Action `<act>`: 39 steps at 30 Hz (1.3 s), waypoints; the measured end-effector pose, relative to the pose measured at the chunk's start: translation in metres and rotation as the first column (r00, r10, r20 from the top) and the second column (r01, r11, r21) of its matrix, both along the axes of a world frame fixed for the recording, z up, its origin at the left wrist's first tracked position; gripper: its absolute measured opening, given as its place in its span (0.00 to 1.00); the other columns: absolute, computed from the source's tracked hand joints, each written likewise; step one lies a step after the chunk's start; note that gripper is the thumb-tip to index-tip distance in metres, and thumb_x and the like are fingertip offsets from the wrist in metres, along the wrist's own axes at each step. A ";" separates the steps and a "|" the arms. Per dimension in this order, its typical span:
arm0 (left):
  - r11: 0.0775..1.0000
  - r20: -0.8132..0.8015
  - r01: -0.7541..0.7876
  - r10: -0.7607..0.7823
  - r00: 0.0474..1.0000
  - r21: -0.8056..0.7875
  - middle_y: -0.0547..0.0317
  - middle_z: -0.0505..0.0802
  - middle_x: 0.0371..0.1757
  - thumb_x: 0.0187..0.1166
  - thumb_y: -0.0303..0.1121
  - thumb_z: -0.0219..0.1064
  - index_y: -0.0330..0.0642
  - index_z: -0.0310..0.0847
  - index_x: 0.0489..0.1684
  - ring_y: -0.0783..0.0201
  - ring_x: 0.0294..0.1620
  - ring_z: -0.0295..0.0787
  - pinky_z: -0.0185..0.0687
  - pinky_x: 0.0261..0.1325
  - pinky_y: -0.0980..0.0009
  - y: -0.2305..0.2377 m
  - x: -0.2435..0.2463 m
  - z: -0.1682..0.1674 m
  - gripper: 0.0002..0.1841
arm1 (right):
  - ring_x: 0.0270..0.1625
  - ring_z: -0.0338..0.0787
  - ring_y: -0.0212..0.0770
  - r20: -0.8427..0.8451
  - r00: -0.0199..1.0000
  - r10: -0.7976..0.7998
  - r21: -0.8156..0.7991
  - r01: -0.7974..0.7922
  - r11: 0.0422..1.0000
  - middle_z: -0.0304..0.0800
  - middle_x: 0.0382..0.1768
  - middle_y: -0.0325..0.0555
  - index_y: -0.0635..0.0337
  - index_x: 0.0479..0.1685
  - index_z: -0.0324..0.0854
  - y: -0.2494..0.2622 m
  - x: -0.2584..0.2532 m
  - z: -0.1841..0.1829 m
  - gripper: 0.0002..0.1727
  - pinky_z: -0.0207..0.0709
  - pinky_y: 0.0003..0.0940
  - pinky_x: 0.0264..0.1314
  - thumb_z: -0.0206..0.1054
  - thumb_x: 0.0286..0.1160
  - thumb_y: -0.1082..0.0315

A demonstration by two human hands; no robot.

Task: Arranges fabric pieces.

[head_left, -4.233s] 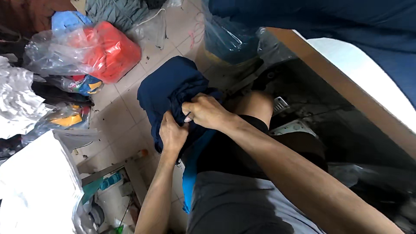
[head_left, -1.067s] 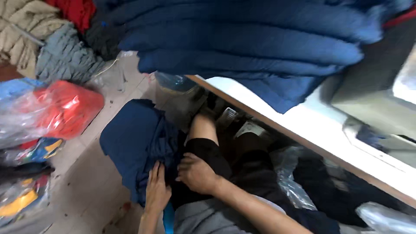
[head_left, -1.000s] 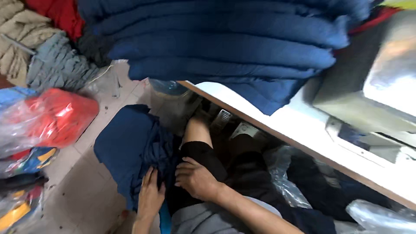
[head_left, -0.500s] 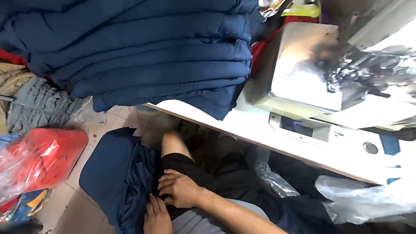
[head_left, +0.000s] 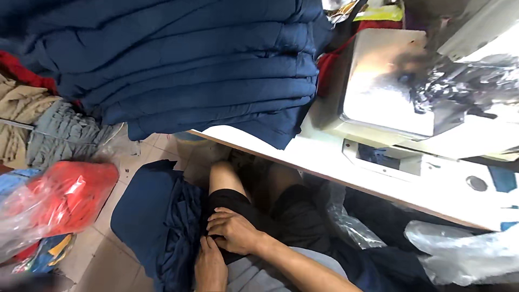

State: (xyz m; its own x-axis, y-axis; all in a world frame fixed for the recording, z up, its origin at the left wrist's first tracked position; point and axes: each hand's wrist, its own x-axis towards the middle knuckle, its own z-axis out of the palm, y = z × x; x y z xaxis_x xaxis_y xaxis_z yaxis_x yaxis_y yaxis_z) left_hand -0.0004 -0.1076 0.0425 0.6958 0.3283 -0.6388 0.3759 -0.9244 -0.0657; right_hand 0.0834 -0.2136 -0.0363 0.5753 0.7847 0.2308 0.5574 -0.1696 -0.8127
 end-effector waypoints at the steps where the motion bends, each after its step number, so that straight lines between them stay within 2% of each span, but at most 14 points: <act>1: 1.000 -0.014 -0.002 0.002 1.000 -0.010 0.33 0.75 0.81 0.72 0.22 0.67 0.25 0.67 0.80 0.41 0.69 0.86 0.86 0.66 0.53 0.002 0.000 -0.001 0.32 | 0.76 0.84 0.40 0.002 1.000 -0.002 -0.008 0.002 1.000 0.95 0.59 0.40 0.56 0.47 0.93 0.001 0.000 0.000 0.10 0.57 0.44 0.93 0.68 0.78 0.66; 4: 0.998 -0.006 -0.012 0.012 1.000 -0.066 0.32 0.72 0.83 0.76 0.24 0.65 0.27 0.64 0.83 0.41 0.72 0.84 0.84 0.68 0.52 0.006 -0.003 -0.004 0.32 | 0.76 0.84 0.38 0.018 0.999 -0.032 -0.032 0.033 0.999 0.95 0.60 0.38 0.54 0.48 0.93 0.000 -0.005 -0.002 0.10 0.57 0.43 0.93 0.68 0.78 0.64; 9: 0.992 0.067 -0.026 0.035 0.997 -0.121 0.32 0.76 0.80 0.74 0.23 0.66 0.29 0.69 0.79 0.41 0.69 0.86 0.85 0.65 0.52 0.004 -0.005 -0.009 0.30 | 0.75 0.84 0.36 0.044 0.995 -0.088 -0.057 0.090 0.994 0.95 0.60 0.35 0.52 0.49 0.93 -0.008 -0.011 -0.001 0.11 0.60 0.43 0.92 0.67 0.78 0.63; 16: 0.975 0.048 -0.040 0.052 0.997 -0.218 0.33 0.73 0.83 0.77 0.23 0.62 0.30 0.67 0.82 0.44 0.75 0.82 0.83 0.69 0.56 0.017 0.001 -0.014 0.30 | 0.73 0.86 0.35 0.079 0.988 -0.135 -0.090 0.142 0.986 0.95 0.58 0.33 0.49 0.49 0.94 -0.002 -0.009 -0.003 0.12 0.64 0.44 0.89 0.66 0.79 0.60; 22: 0.959 0.121 -0.035 0.071 0.990 -0.283 0.32 0.76 0.80 0.73 0.23 0.65 0.28 0.70 0.79 0.42 0.73 0.83 0.84 0.67 0.54 0.029 0.000 -0.022 0.30 | 0.71 0.87 0.34 0.119 0.984 -0.135 -0.121 0.149 0.981 0.96 0.57 0.32 0.48 0.48 0.94 0.005 -0.004 -0.002 0.12 0.67 0.44 0.87 0.65 0.79 0.59; 25: 0.955 0.225 -0.031 0.101 0.969 -0.297 0.33 0.80 0.76 0.69 0.22 0.67 0.29 0.76 0.74 0.41 0.69 0.86 0.87 0.62 0.52 0.027 -0.005 -0.031 0.28 | 0.71 0.87 0.33 0.128 0.981 -0.143 -0.139 0.160 0.977 0.96 0.56 0.31 0.46 0.48 0.95 0.002 -0.004 -0.001 0.12 0.68 0.43 0.87 0.66 0.80 0.57; 31: 0.949 0.262 -0.033 0.120 0.958 -0.315 0.31 0.82 0.74 0.65 0.20 0.69 0.27 0.77 0.72 0.41 0.65 0.89 0.88 0.58 0.51 0.032 -0.005 -0.033 0.29 | 0.71 0.87 0.32 0.136 0.976 -0.170 -0.148 0.189 0.971 0.96 0.56 0.30 0.45 0.48 0.95 0.006 -0.006 -0.002 0.13 0.68 0.42 0.87 0.65 0.80 0.56; 33: 0.949 0.327 -0.002 0.110 0.939 -0.314 0.31 0.84 0.70 0.64 0.20 0.70 0.26 0.79 0.69 0.40 0.62 0.90 0.89 0.56 0.50 0.034 -0.007 -0.035 0.28 | 0.70 0.88 0.33 0.123 0.978 -0.171 -0.150 0.189 0.971 0.96 0.56 0.31 0.46 0.48 0.95 0.006 -0.006 -0.002 0.13 0.69 0.43 0.86 0.66 0.80 0.56; 39: 0.951 0.304 -0.020 0.120 0.945 -0.310 0.31 0.84 0.71 0.64 0.21 0.71 0.27 0.79 0.69 0.39 0.63 0.90 0.89 0.57 0.49 0.030 -0.005 -0.034 0.28 | 0.71 0.87 0.32 0.114 0.979 -0.167 -0.146 0.182 0.972 0.96 0.57 0.30 0.46 0.48 0.95 0.002 -0.005 -0.002 0.13 0.69 0.43 0.86 0.66 0.80 0.55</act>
